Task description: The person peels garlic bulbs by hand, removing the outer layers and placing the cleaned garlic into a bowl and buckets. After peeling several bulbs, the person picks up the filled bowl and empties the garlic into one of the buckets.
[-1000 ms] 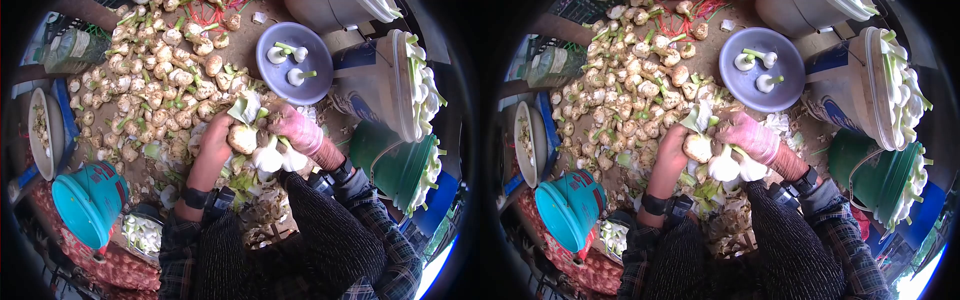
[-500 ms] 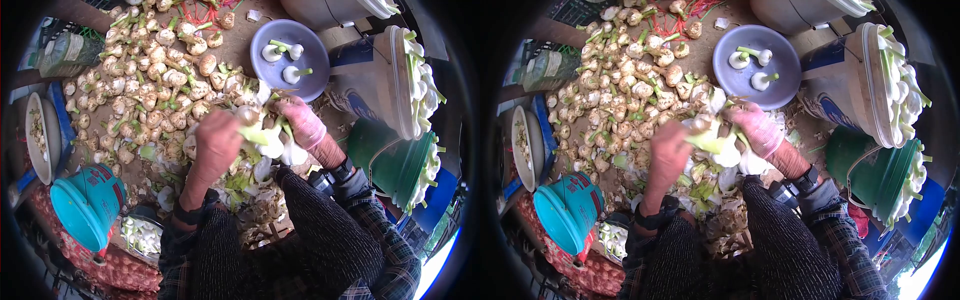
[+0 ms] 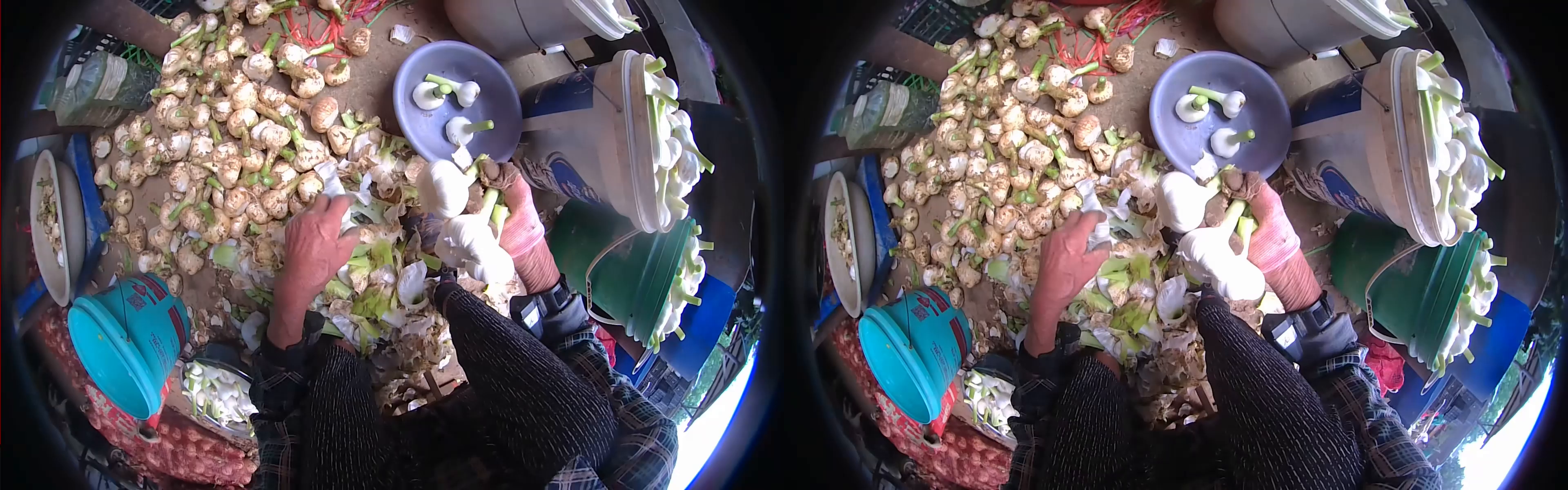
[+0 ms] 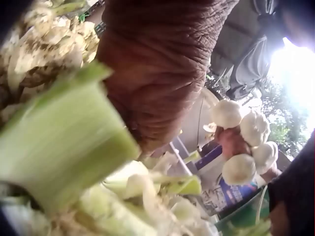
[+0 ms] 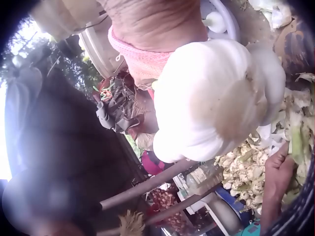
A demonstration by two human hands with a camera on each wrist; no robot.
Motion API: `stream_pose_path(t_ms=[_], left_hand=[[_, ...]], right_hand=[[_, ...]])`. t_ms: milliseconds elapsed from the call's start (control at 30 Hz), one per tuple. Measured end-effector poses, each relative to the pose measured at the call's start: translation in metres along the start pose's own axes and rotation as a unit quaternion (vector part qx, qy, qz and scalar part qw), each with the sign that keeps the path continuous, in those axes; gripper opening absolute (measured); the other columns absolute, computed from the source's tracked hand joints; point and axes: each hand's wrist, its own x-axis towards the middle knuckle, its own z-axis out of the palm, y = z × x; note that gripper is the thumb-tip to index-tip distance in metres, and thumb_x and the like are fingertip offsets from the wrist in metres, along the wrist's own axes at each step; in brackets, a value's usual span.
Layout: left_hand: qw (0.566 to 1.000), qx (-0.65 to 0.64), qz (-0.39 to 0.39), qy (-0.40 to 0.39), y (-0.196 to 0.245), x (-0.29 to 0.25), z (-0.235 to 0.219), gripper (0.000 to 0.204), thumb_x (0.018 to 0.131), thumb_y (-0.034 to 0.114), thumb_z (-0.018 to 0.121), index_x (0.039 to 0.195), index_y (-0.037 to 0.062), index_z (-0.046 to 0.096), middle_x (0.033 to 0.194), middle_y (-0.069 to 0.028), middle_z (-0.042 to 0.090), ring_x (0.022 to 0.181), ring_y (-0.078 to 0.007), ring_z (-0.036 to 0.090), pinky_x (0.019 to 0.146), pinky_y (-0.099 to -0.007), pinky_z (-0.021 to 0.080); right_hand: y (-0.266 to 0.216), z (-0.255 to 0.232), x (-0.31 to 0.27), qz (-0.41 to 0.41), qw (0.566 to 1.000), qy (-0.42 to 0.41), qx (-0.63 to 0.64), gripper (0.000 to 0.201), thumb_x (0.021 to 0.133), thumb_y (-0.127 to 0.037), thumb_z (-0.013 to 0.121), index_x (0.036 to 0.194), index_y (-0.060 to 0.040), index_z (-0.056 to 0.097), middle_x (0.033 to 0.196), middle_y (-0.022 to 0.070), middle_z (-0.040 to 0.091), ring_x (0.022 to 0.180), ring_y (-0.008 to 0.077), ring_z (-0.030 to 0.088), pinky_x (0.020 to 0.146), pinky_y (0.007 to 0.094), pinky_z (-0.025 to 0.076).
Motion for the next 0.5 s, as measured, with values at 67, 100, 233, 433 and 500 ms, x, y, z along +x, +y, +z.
stream_pose_path(t_ms=[67,100,233,433,500], left_hand=[[0.997,0.038,0.038,0.054,0.004,0.009,-0.004,0.029,0.068,0.018,0.062,0.092,0.0052,0.054,0.088,-0.0161,0.053,0.08,-0.0341,0.053,0.067,-0.0455,0.042],[0.992,0.05,0.073,0.088,0.013,0.023,-0.006,0.03,0.067,0.018,0.062,0.092,0.0048,0.053,0.089,-0.0162,0.052,0.083,-0.0341,0.051,0.068,-0.0462,0.042],[0.987,0.108,0.11,0.052,0.004,0.031,0.038,0.038,0.061,0.025,0.07,0.091,0.0048,0.058,0.096,-0.0147,0.05,0.088,-0.0323,0.049,0.075,-0.0446,0.041],[0.981,0.167,0.096,0.023,0.0,-0.003,0.078,0.054,0.059,0.041,0.072,0.099,0.0075,0.057,0.102,-0.0124,0.049,0.099,-0.0326,0.045,0.079,-0.0475,0.039],[0.985,0.154,0.079,-0.011,-0.006,-0.005,0.085,0.053,0.059,0.042,0.072,0.097,0.0075,0.058,0.101,-0.0122,0.05,0.099,-0.0329,0.045,0.078,-0.0483,0.039]], right_hand=[[0.023,-0.007,0.003,0.089,0.964,-0.039,0.248,0.017,0.086,-0.01,0.052,0.102,-0.0044,0.047,0.089,0.0068,0.053,0.08,0.014,0.055,0.072,0.0267,0.047],[0.023,-0.018,0.006,0.164,0.863,-0.078,0.472,0.016,0.086,-0.011,0.052,0.101,-0.0047,0.048,0.091,0.0081,0.054,0.08,0.0146,0.055,0.072,0.0274,0.047],[-0.04,-0.029,-0.008,-0.229,0.892,-0.092,-0.379,0.028,0.085,-0.017,0.052,0.108,-0.001,0.053,0.095,0.0089,0.059,0.085,0.013,0.056,0.073,0.0282,0.047],[-0.16,-0.07,-0.08,-0.066,0.994,0.044,0.07,0.068,0.078,-0.029,0.064,0.13,0.0003,0.031,0.107,0.0092,0.054,0.095,0.0164,0.053,0.085,0.03,0.042],[-0.222,-0.108,-0.118,-0.075,0.988,0.132,0.025,0.081,0.072,-0.031,0.067,0.133,-0.0009,0.023,0.104,0.011,0.055,0.087,0.0206,0.057,0.082,0.0329,0.044]])
